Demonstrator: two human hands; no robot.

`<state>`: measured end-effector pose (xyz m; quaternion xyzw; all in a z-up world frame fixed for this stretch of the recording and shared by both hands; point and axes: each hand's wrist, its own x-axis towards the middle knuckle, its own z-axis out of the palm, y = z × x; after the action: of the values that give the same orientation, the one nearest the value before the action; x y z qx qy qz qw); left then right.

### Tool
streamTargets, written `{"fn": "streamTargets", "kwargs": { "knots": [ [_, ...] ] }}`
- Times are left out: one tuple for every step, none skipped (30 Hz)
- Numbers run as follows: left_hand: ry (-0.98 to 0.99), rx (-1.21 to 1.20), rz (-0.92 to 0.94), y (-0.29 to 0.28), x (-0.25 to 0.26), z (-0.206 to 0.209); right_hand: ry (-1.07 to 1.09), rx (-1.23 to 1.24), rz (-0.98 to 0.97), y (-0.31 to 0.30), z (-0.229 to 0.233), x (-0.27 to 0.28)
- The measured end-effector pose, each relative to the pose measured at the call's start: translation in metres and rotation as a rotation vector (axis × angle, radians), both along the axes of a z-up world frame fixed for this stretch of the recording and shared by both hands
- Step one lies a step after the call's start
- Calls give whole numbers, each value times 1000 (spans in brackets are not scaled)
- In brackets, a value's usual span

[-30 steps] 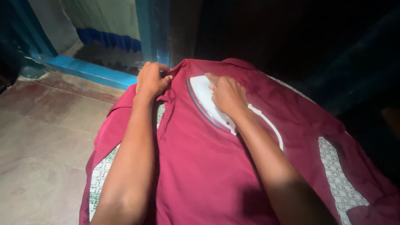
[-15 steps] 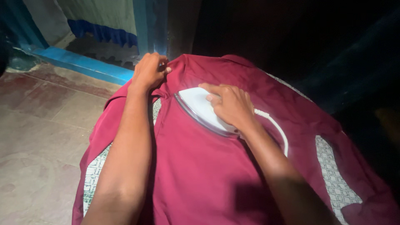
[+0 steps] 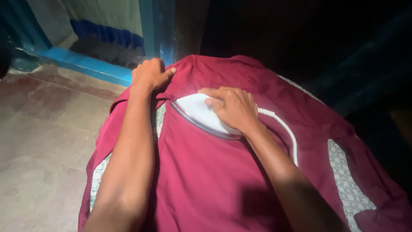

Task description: The person buttons a maroon long-sleeved shirt laid on a patterned table, then irons the front, collar, and sleeves. They flip the shirt to iron the back and continue smoothing the fabric with a white iron.

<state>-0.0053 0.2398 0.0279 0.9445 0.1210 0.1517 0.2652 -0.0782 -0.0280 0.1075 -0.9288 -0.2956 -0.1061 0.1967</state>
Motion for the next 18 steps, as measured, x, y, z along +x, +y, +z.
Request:
{"fn": "streamTargets", "kwargs": {
  "knots": [
    [-30, 3, -4, 0, 1, 3, -6, -17, 18, -1, 1, 2],
    [-55, 6, -8, -1, 1, 3, -7, -35, 35, -2, 1, 2],
    [-79, 8, -12, -1, 0, 2, -8, -52, 52, -3, -1, 2],
    [-106, 32, -6, -2, 1, 2, -8, -45, 75, -4, -1, 2],
    [-133, 57, 1, -4, 2, 1, -8, -37, 98, -4, -1, 3],
    [-160, 81, 7, -5, 2, 0, -8, -30, 120, -4, -2, 4],
    [-177, 87, 7, -7, 3, -1, -9, -40, 124, -6, -2, 5],
    [-195, 96, 7, -7, 4, -2, -11, -46, 127, -5, -3, 5],
    [-213, 106, 6, -8, 4, -2, -14, -52, 131, -5, -4, 4],
    [-226, 113, 2, -7, 5, -2, -21, -46, 108, -4, -4, 4],
    [-239, 121, -2, -7, 6, -2, -29, -39, 85, -3, -5, 4],
    [-252, 125, -5, -7, 6, -2, -37, -36, 63, -2, -5, 3],
    [-247, 115, -5, -5, 6, -2, -54, -23, 75, 0, -5, 4],
    [-240, 100, -8, -6, 5, -3, -67, -14, 84, -1, -6, 3],
    [-232, 84, -11, -7, 5, -5, -81, -6, 92, -3, -6, 3],
    [-238, 78, -18, -8, 4, -5, -38, -26, 126, -4, -4, 3],
    [-243, 72, -25, -8, 4, -5, 5, -46, 159, -6, -3, 4],
    [-248, 70, -30, -7, 3, -4, 48, -62, 194, -7, 0, 4]
  ]
}}
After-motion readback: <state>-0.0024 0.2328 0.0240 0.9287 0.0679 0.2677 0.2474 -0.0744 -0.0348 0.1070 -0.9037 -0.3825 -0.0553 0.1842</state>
